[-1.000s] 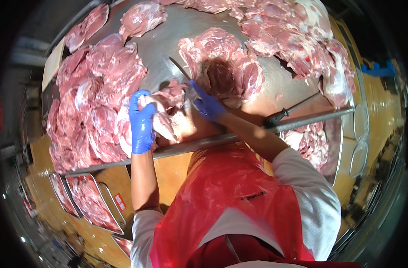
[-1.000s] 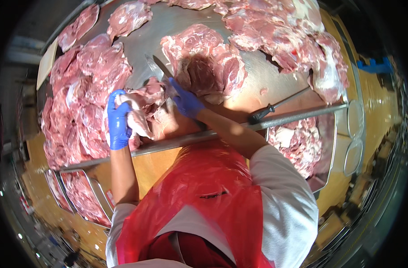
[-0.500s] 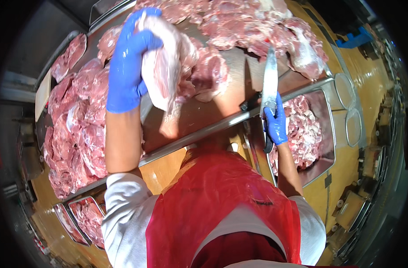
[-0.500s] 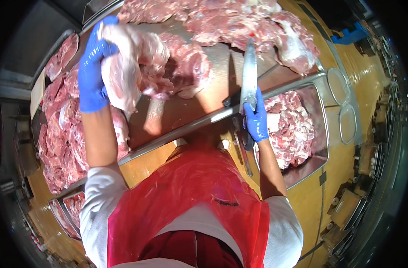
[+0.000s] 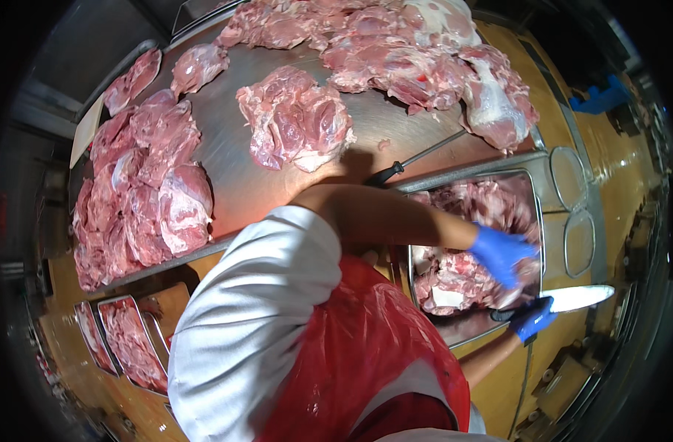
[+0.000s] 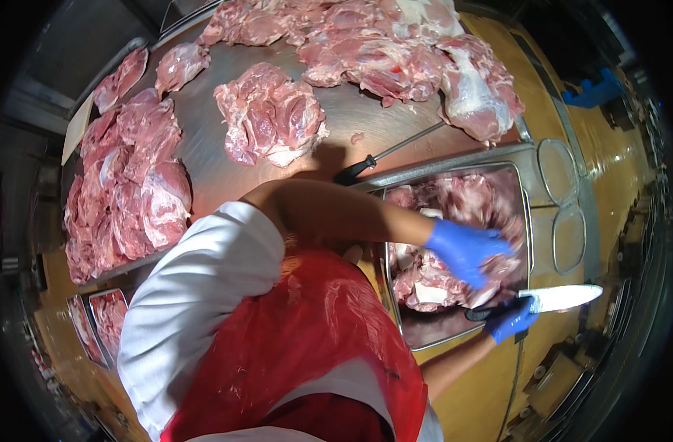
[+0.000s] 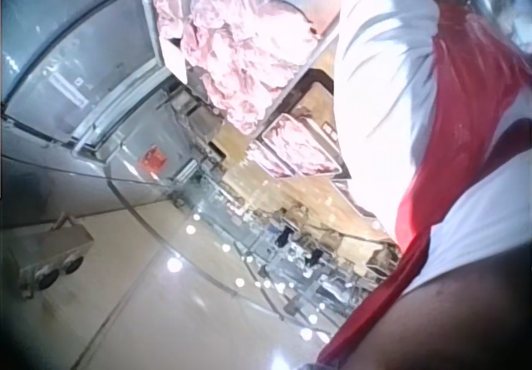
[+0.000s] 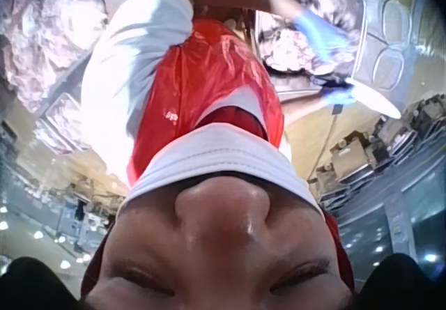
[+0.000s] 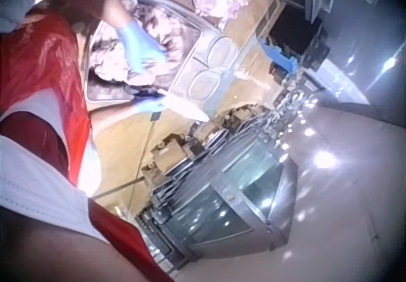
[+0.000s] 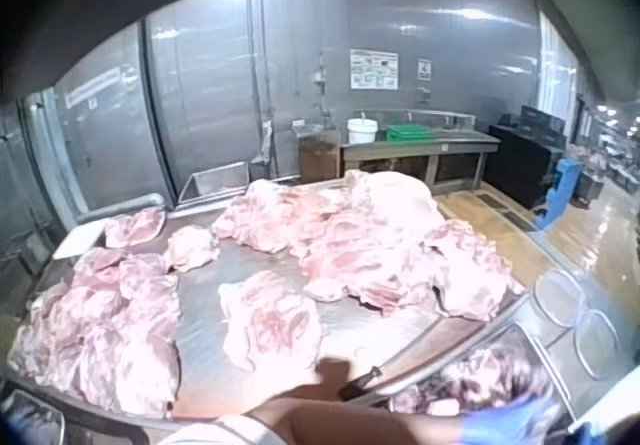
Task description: The person uses a knife to trim and cut large pieces of raw meat on a stainless steel table. They separate lean meat from fat and place the trimmed portions into metal trays while continuing to process additional cuts.
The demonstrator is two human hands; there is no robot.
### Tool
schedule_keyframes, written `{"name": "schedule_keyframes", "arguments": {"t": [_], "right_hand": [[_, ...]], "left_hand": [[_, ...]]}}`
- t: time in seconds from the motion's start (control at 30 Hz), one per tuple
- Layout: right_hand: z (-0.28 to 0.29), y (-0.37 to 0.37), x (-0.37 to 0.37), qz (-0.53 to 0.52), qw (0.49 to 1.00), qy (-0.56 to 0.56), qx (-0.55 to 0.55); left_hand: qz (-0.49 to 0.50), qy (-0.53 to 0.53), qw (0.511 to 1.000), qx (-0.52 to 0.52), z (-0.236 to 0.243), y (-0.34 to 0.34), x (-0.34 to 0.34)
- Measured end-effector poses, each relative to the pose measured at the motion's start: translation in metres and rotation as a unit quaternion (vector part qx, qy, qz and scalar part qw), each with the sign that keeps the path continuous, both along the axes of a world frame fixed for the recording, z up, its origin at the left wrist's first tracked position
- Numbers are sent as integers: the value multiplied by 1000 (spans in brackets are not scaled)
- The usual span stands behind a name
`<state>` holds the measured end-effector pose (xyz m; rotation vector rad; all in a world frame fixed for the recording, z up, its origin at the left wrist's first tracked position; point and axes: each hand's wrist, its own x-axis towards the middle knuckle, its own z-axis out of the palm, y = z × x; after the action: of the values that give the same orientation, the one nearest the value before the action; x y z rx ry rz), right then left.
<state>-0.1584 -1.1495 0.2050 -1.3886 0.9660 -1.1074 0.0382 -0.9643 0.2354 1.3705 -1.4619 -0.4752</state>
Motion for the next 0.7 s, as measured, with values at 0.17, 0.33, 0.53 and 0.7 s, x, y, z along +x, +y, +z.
{"name": "schedule_keyframes", "arguments": {"t": [0.17,0.33,0.53,0.7], "right_hand": [[-10,-14,37,99,991,76,47],[-81,63,172,334,934,116,49],[-99,294,421,648,741,161,-70],[-135,393,482,699,695,135,105]], "left_hand": [[342,-157,926,-37,-102,192,87],[825,-20,564,25,-147,462,162],[774,146,616,9,-239,443,151],[732,88,671,80,-223,397,121]]}}
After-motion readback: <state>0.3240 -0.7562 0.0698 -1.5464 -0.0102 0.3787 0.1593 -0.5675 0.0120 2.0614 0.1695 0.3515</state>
